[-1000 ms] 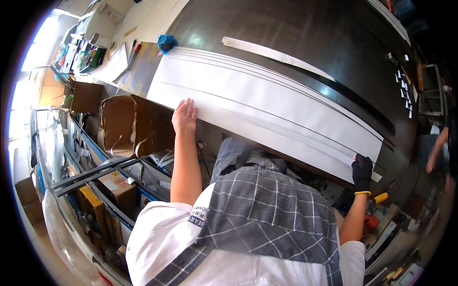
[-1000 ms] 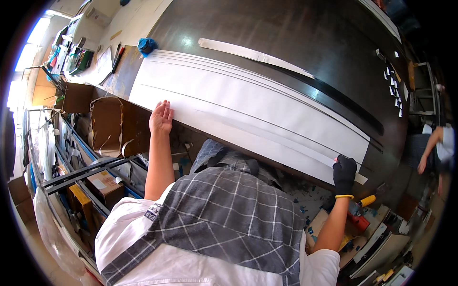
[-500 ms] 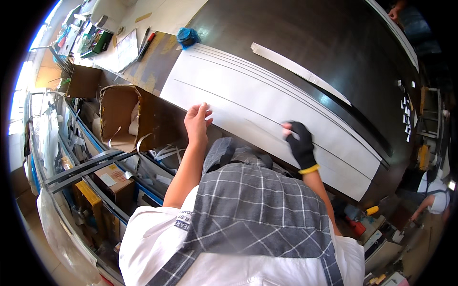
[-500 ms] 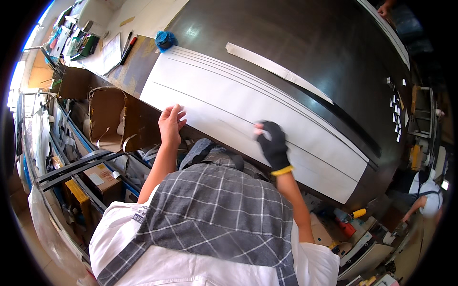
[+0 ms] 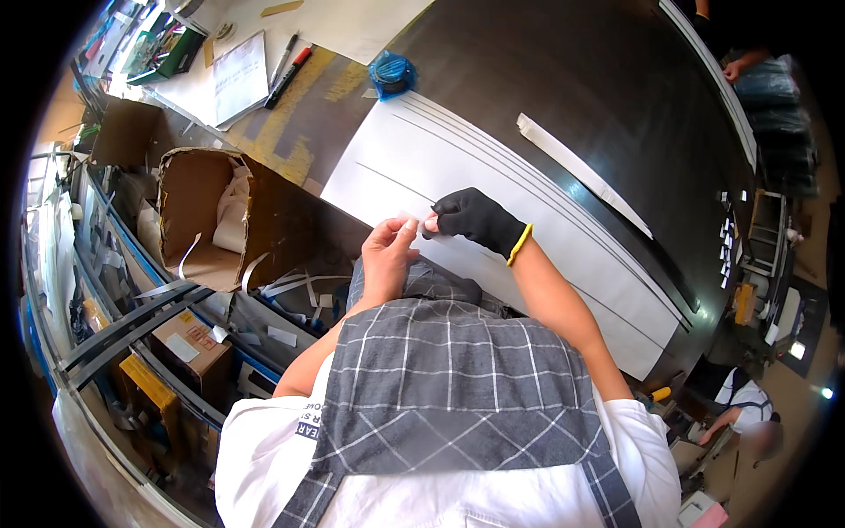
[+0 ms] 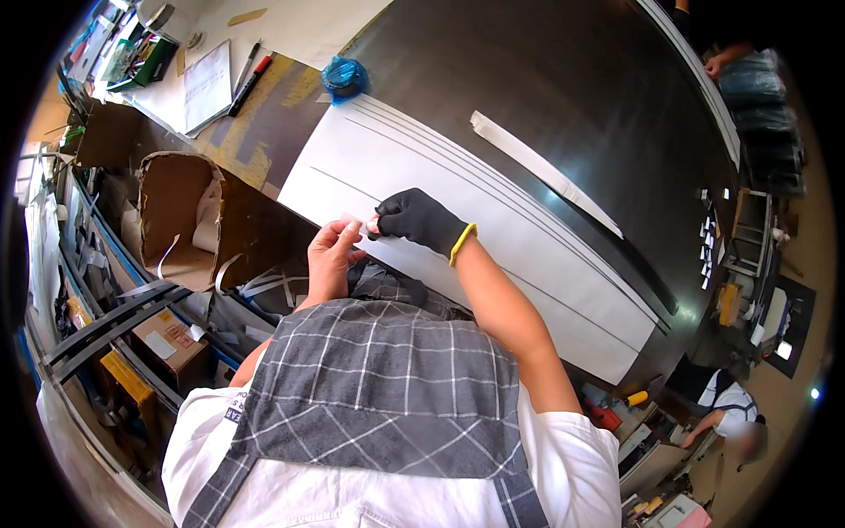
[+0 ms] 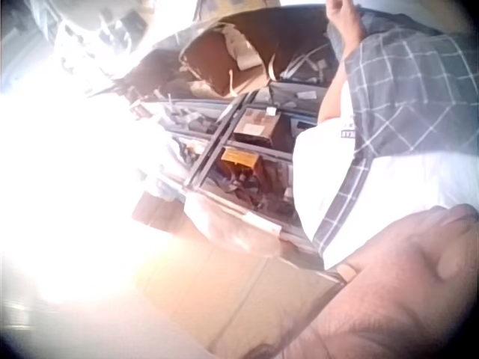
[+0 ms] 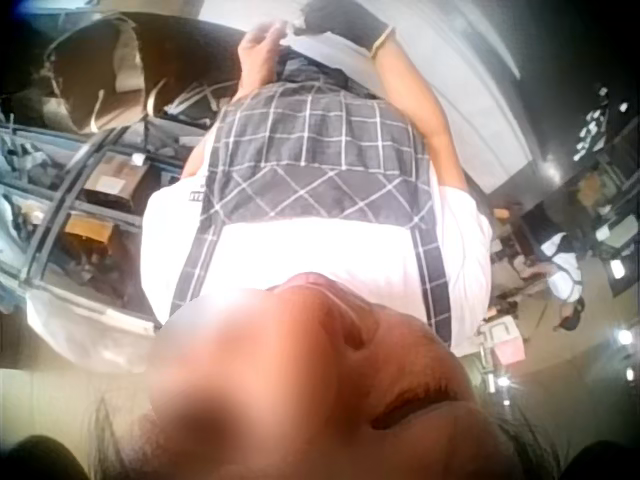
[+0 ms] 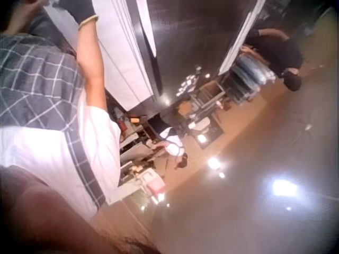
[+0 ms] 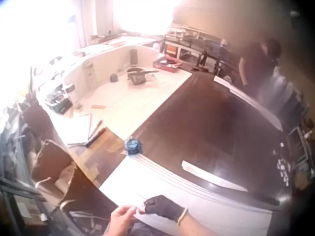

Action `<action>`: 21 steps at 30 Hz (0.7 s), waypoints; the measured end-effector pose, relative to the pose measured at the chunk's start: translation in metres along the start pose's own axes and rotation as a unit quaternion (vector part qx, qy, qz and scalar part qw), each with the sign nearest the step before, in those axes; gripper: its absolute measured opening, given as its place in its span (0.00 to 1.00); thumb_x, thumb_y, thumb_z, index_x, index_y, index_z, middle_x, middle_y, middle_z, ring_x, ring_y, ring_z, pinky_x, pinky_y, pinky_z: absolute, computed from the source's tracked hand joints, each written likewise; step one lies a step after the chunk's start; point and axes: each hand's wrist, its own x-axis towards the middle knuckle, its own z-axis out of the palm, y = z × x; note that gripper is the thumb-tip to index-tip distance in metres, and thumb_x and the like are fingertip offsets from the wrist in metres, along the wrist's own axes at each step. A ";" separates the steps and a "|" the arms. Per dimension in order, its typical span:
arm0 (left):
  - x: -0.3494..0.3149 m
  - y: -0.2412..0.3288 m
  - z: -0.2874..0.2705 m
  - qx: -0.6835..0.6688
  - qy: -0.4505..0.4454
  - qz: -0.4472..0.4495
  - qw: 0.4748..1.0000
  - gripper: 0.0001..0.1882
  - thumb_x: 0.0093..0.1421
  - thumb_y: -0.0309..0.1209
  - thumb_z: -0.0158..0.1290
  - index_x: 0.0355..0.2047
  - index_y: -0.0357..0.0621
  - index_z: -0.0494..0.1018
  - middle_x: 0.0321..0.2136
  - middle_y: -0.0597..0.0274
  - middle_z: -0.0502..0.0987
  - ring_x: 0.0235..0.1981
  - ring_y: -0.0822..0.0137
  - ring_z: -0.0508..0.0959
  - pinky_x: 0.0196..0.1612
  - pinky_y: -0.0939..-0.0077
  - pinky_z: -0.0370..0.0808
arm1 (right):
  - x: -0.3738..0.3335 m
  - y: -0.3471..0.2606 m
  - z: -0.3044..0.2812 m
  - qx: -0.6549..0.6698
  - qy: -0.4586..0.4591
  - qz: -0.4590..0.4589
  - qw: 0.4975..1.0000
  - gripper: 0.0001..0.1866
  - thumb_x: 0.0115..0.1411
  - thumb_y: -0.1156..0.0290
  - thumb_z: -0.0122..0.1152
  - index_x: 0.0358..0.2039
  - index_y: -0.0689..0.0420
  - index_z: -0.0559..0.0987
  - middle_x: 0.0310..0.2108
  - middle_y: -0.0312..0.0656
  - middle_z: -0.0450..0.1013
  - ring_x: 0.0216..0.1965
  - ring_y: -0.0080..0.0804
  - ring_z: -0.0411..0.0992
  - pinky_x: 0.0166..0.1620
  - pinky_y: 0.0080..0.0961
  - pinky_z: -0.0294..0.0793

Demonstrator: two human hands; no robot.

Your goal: The person places and smooths black tape strips onto a white board surface. They repeatedly position, press, and adjust the strips to ensure adhesion, working methodically across the board.

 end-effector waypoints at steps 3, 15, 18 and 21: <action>0.008 0.008 -0.004 -0.003 -0.011 -0.010 1.000 0.09 0.61 0.38 0.61 0.36 0.47 0.78 0.31 0.73 0.77 0.34 0.79 0.75 0.35 0.80 0.75 | 0.009 -0.005 0.003 0.011 -0.004 -0.012 1.000 0.12 0.58 0.65 0.64 0.33 0.62 0.84 0.28 0.37 0.80 0.32 0.19 0.73 0.39 0.19 0.70; 0.032 0.011 -0.051 0.054 0.076 0.078 0.993 0.10 0.64 0.36 0.56 0.41 0.45 0.77 0.32 0.74 0.76 0.33 0.81 0.72 0.34 0.84 0.68 | 0.073 -0.010 0.040 -0.358 0.278 -0.084 0.887 0.12 0.54 0.57 0.63 0.32 0.50 0.84 0.35 0.42 0.77 0.41 0.44 0.73 0.46 0.39 0.71; 0.037 0.011 -0.054 0.061 0.090 0.099 0.989 0.09 0.63 0.35 0.56 0.40 0.45 0.77 0.31 0.74 0.75 0.33 0.82 0.71 0.33 0.84 0.66 | 0.087 -0.011 0.046 -0.428 0.302 -0.093 0.847 0.10 0.54 0.60 0.62 0.29 0.53 0.83 0.31 0.43 0.77 0.37 0.44 0.73 0.42 0.39 0.72; 0.040 0.012 -0.055 0.066 0.099 0.101 0.988 0.09 0.63 0.34 0.55 0.40 0.45 0.77 0.31 0.75 0.75 0.32 0.82 0.71 0.33 0.84 0.65 | 0.092 -0.011 0.047 -0.431 0.306 -0.085 0.845 0.11 0.54 0.60 0.61 0.30 0.52 0.83 0.32 0.43 0.77 0.38 0.44 0.73 0.43 0.39 0.72</action>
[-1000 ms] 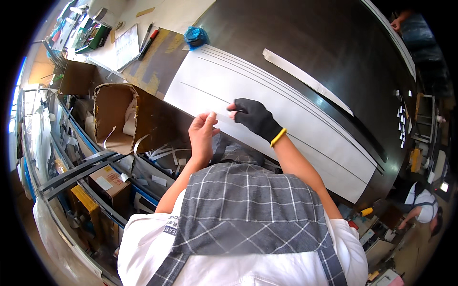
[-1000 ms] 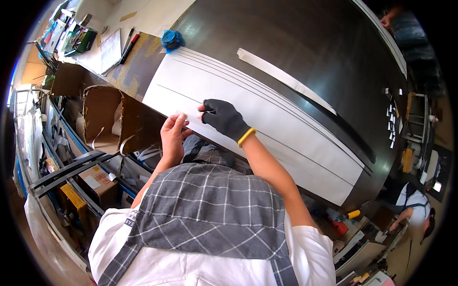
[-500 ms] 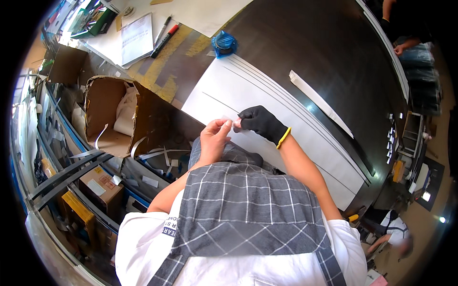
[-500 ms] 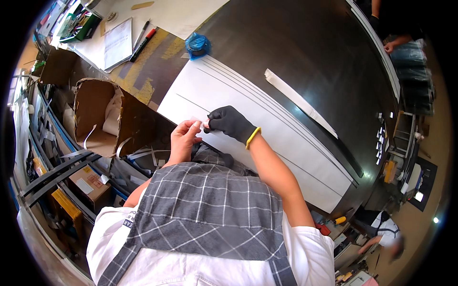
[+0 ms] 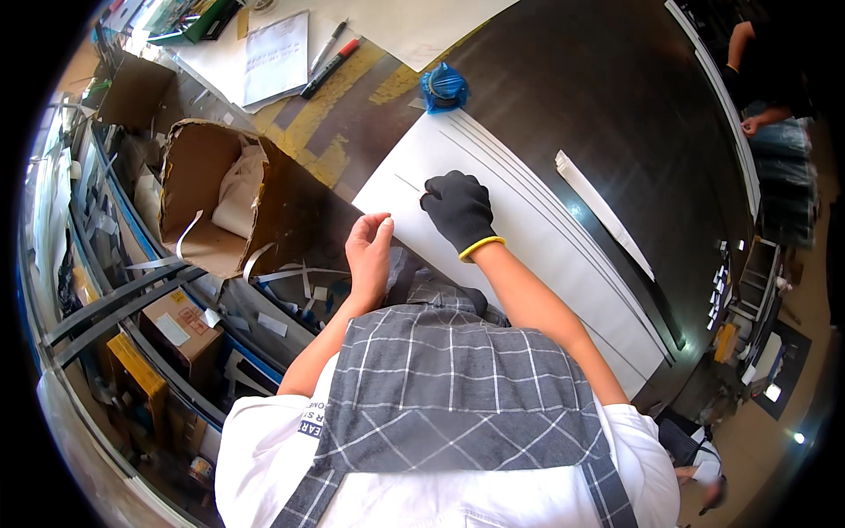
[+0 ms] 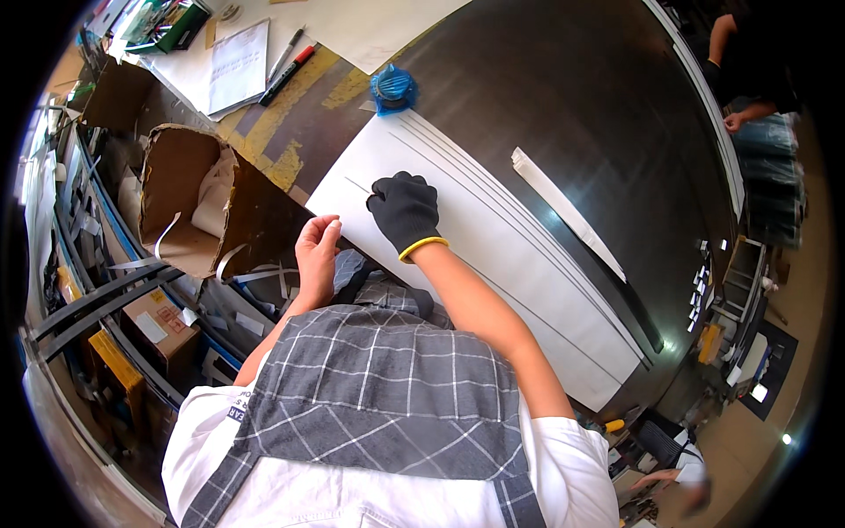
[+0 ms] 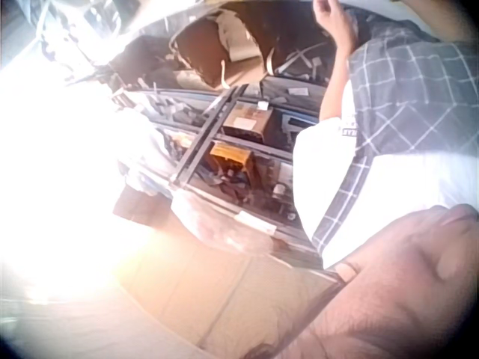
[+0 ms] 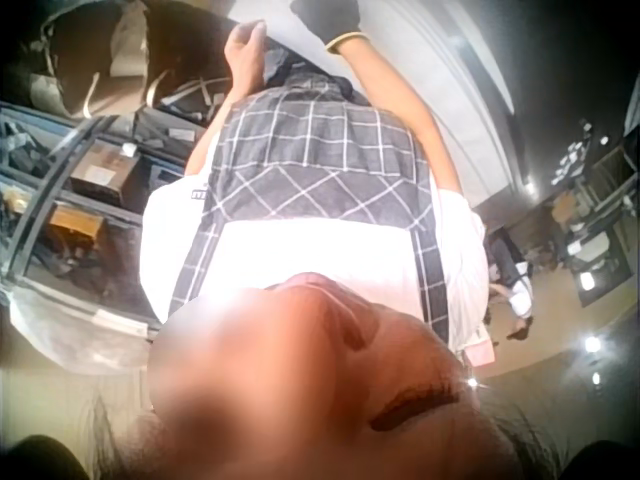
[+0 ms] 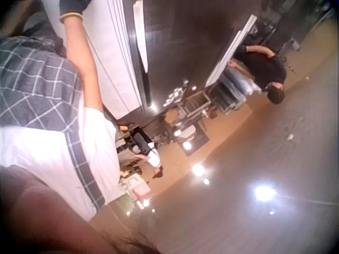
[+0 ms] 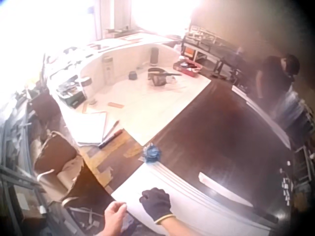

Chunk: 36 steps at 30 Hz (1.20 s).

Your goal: The person places and smooths black tape strips onto a white board surface. They repeatedly position, press, and adjust the strips to ensure adhesion, working methodically across the board.

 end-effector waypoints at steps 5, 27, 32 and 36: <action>0.005 -0.007 -0.001 -0.001 -0.003 0.009 1.000 0.08 0.63 0.33 0.55 0.40 0.45 0.77 0.31 0.75 0.76 0.32 0.82 0.71 0.32 0.85 0.65 | 0.003 -0.003 -0.001 -0.028 -0.015 0.014 0.999 0.11 0.54 0.60 0.62 0.31 0.51 0.84 0.33 0.43 0.77 0.39 0.43 0.73 0.44 0.39 0.71; 0.036 0.000 0.006 0.476 -0.014 0.412 0.777 0.22 0.55 0.33 0.58 0.52 0.53 0.74 0.48 0.62 0.71 0.55 0.57 0.68 0.57 0.59 0.60 | 0.001 -0.003 0.002 -0.055 -0.004 0.007 0.998 0.10 0.52 0.59 0.63 0.28 0.50 0.84 0.31 0.42 0.78 0.37 0.42 0.74 0.42 0.40 0.70; 0.035 -0.001 0.007 0.494 -0.012 0.418 0.762 0.22 0.56 0.34 0.57 0.53 0.55 0.74 0.49 0.62 0.70 0.55 0.57 0.67 0.57 0.60 0.59 | 0.000 -0.004 0.003 -0.054 0.000 0.009 0.998 0.09 0.52 0.59 0.63 0.27 0.51 0.83 0.31 0.42 0.78 0.37 0.42 0.74 0.42 0.40 0.70; 0.035 -0.001 0.007 0.504 -0.001 0.431 0.748 0.22 0.56 0.34 0.57 0.53 0.54 0.74 0.48 0.63 0.71 0.54 0.59 0.67 0.55 0.60 0.60 | -0.003 -0.008 0.000 -0.056 0.008 0.000 0.998 0.09 0.52 0.59 0.63 0.26 0.50 0.82 0.31 0.40 0.78 0.37 0.42 0.74 0.41 0.40 0.70</action>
